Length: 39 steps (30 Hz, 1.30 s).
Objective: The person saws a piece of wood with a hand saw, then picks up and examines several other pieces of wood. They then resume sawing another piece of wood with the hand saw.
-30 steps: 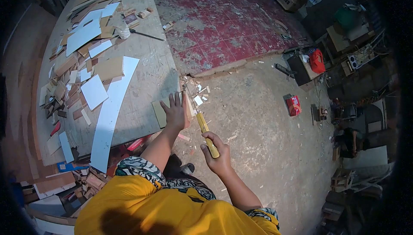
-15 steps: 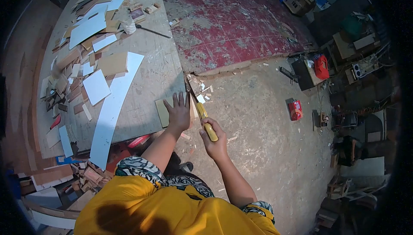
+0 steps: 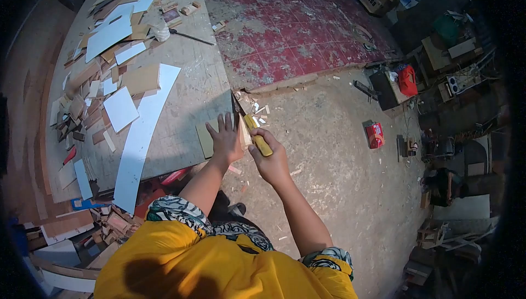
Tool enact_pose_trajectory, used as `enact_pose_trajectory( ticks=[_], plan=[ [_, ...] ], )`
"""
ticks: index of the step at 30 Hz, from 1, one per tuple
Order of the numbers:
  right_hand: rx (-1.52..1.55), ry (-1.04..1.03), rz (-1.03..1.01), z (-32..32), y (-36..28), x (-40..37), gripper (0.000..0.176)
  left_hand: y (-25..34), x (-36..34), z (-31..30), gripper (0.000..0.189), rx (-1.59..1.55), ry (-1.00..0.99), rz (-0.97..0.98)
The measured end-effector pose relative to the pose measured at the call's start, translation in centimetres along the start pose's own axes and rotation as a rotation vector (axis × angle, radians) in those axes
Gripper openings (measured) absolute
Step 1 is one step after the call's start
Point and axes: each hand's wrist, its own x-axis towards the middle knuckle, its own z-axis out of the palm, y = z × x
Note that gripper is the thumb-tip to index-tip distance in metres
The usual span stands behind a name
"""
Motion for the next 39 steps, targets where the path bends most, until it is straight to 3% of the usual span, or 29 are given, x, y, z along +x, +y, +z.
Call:
enact_pose_trajectory(
  ticks=[2,6,9,10,15,18,20,25,29,34,36,38,39],
  plan=[
    [-0.173,0.050,-0.332,1.0,1.8,0.9,0.032,-0.1,0.5,1.6,0.082,0.029,0.033,-0.006],
    [-0.091,-0.003,-0.260,3.4,3.6,4.0,0.031,-0.4,1.0,3.5,0.078,0.068,0.135,0.002],
    [-0.089,0.063,-0.289,2.8,4.2,3.0,0.031,-0.3,0.5,2.5,0.080,0.139,0.077,-0.005],
    [-0.069,0.050,-0.205,2.0,4.5,2.3,0.031,-0.2,0.4,2.2,0.087,0.092,0.110,-0.005],
    [-0.082,0.076,-0.283,2.3,6.3,2.9,0.030,-0.1,0.2,1.6,0.104,0.033,0.052,0.015],
    [0.141,0.034,-0.061,2.7,4.0,5.0,0.028,-0.2,0.6,2.3,0.103,0.084,0.171,-0.013],
    [0.105,0.043,-0.064,1.7,4.2,3.8,0.028,-0.1,0.1,0.8,0.102,0.028,0.080,-0.002],
    [-0.014,0.057,-0.180,1.1,5.0,2.0,0.030,-0.1,0.2,1.3,0.099,0.043,0.093,0.003],
    [0.046,0.055,-0.105,1.6,4.6,2.1,0.030,-0.2,0.5,2.1,0.095,0.043,0.137,0.004],
    [-0.082,0.095,-0.280,2.7,5.9,2.5,0.030,-0.4,0.5,1.7,0.098,0.069,0.041,0.011],
    [-0.060,0.106,-0.287,2.7,7.3,4.4,0.030,-0.2,0.6,1.8,0.099,0.079,0.006,0.011],
    [-0.030,0.128,-0.287,2.5,7.0,5.2,0.030,-0.1,0.6,2.3,0.101,0.054,0.137,-0.017],
    [0.094,0.092,-0.139,2.2,5.7,5.0,0.029,-0.2,0.4,2.1,0.101,0.059,0.134,-0.014]
  ],
)
